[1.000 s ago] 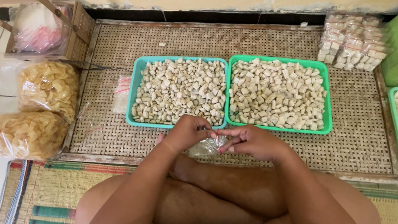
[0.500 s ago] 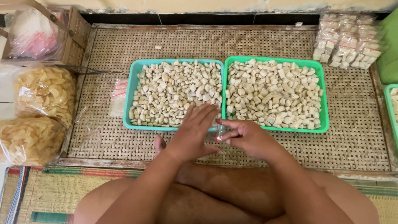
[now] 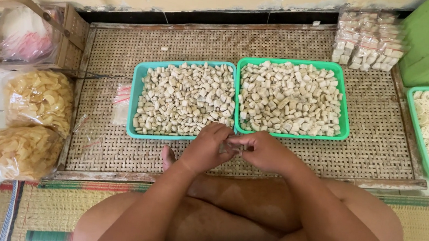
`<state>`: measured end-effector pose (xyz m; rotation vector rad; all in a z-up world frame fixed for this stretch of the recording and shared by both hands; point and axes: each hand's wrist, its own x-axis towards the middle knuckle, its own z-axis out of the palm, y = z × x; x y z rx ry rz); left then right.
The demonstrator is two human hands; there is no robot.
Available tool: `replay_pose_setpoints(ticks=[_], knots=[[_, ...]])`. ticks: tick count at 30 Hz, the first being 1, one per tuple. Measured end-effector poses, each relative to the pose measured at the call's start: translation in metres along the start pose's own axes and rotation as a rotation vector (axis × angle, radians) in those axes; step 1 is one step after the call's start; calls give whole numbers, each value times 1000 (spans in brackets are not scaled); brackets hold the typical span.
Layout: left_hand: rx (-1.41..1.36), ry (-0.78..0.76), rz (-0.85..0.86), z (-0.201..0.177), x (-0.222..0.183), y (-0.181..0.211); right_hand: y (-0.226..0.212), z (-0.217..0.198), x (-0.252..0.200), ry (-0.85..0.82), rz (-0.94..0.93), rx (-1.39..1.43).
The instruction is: The person sits on a mat and repeatedly picks small white food pieces from two trays, placing them into small plastic bags. They seal each bag and set it aside, continuing the process with new bags.
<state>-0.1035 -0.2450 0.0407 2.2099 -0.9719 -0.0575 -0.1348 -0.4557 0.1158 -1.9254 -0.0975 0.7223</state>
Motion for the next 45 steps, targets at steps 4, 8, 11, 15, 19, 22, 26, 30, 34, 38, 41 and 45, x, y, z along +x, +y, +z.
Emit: replay_pose_setpoints(ticks=[4, 8, 11, 15, 19, 22, 26, 30, 34, 38, 41, 45], knots=[[-20, 6, 30, 3, -1, -6, -7, -2, 1, -25, -14, -46], [4, 20, 12, 1, -3, -6, -22, -4, -10, -36, -69, -71], [-32, 7, -30, -3, -4, -5, -26, -5, -13, -37, -72, -45], [-83, -13, -102, -10, -3, 0, 11, -12, 6, 15, 8, 60], [-49, 24, -104, -4, -4, -6, -20, -60, -22, 324, 53, 135], [-42, 21, -110, -1, -5, -8, 31, -96, -10, 653, -31, 102], [-49, 23, -111, 4, -3, -10, 121, -111, 21, 750, 254, -287], [-83, 39, -101, -3, 2, -1, 122, -100, 29, 642, 470, -336], [-61, 71, -86, -2, 8, -1, 99, -85, 31, 562, 573, -487], [-57, 137, -41, 3, 16, -7, 115, -86, 38, 599, 493, -433], [-35, 175, -31, 4, 22, -9, 163, -96, 61, 672, 447, -383], [-32, 257, -66, 3, 20, -15, 120, -91, 43, 767, 238, -10]])
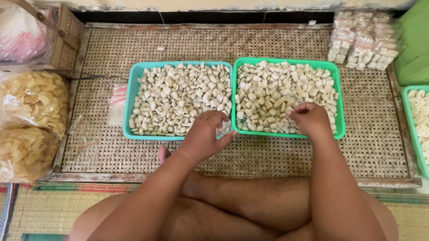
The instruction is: The person sits on a mat and repeatedly picks small white food pieces from two trays, placing them into small plastic bags. They seal each bag and set it aside, continuing the process with new bags.
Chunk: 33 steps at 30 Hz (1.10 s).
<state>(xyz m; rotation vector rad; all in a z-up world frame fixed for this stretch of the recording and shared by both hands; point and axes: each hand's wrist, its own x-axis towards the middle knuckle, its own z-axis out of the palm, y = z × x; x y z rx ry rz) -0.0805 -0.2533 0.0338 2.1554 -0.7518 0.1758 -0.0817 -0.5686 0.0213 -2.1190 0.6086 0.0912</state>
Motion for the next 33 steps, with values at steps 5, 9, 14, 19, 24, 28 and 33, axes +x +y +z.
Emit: replay_pose_setpoints(ticks=[5, 9, 14, 19, 24, 28, 33], knots=[[55, 46, 11, -5, -1, 8, -33, -2, -11, -208, 13, 657], [130, 62, 18, -7, 0, 20, -43, 4, -17, -361, -10, 914], [171, 66, 9, -8, -1, 26, -42, 15, -27, -405, -25, 956], [184, 51, -3, -12, 0, 32, -46, 32, -44, -411, -71, 869], [221, 59, 17, -6, -2, 29, -76, 25, -76, -454, -237, 567], [260, 22, 29, 6, -5, 22, -85, 35, -88, -463, -289, 482], [225, -105, 49, -2, -1, 37, -73, 58, -95, -530, -276, 409]])
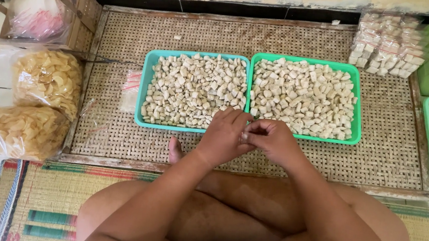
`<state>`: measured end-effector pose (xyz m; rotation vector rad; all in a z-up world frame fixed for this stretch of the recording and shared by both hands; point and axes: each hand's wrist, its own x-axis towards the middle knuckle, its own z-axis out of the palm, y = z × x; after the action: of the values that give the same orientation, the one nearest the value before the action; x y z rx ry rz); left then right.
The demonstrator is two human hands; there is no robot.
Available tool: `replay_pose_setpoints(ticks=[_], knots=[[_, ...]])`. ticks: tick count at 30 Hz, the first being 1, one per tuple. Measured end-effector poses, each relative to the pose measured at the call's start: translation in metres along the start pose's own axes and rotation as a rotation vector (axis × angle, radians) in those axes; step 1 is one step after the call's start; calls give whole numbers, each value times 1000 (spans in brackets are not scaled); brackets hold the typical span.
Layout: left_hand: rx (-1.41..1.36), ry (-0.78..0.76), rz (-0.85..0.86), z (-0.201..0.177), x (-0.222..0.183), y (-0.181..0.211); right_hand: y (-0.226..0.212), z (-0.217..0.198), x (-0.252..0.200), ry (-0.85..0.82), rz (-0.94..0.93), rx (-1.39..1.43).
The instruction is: The person sits on a mat and repeatedly picks small white food pieces from two trays, placing them into small plastic bags. They seal each bag and set it aside, continuing the process with new bags.
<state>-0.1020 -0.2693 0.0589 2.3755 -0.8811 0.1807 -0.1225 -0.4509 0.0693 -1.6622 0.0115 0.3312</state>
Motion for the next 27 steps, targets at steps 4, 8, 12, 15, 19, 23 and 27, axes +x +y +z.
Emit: replay_pose_setpoints(ticks=[4, 8, 12, 15, 19, 23, 27], knots=[[-341, -137, -373, -73, 11, 30, -31, -8, -6, -1, 58, 9], [-1042, 34, -696, -42, -8, -11, -10, -22, 4, 85, -28, 82], [-1532, -54, -928, -31, -11, -7, -13, -23, 2, 142, -87, 111], [-1482, -87, -921, -23, -6, -6, -7, -25, 4, 139, -74, 97], [-1430, -84, -957, -27, -2, -1, -33, -14, -6, 149, -65, 43], [-1478, -62, -1004, -25, -3, -2, -21, -12, -4, 164, -117, 47], [-1517, -53, -1006, -20, -7, -14, -17, -11, -2, 101, -262, 7]])
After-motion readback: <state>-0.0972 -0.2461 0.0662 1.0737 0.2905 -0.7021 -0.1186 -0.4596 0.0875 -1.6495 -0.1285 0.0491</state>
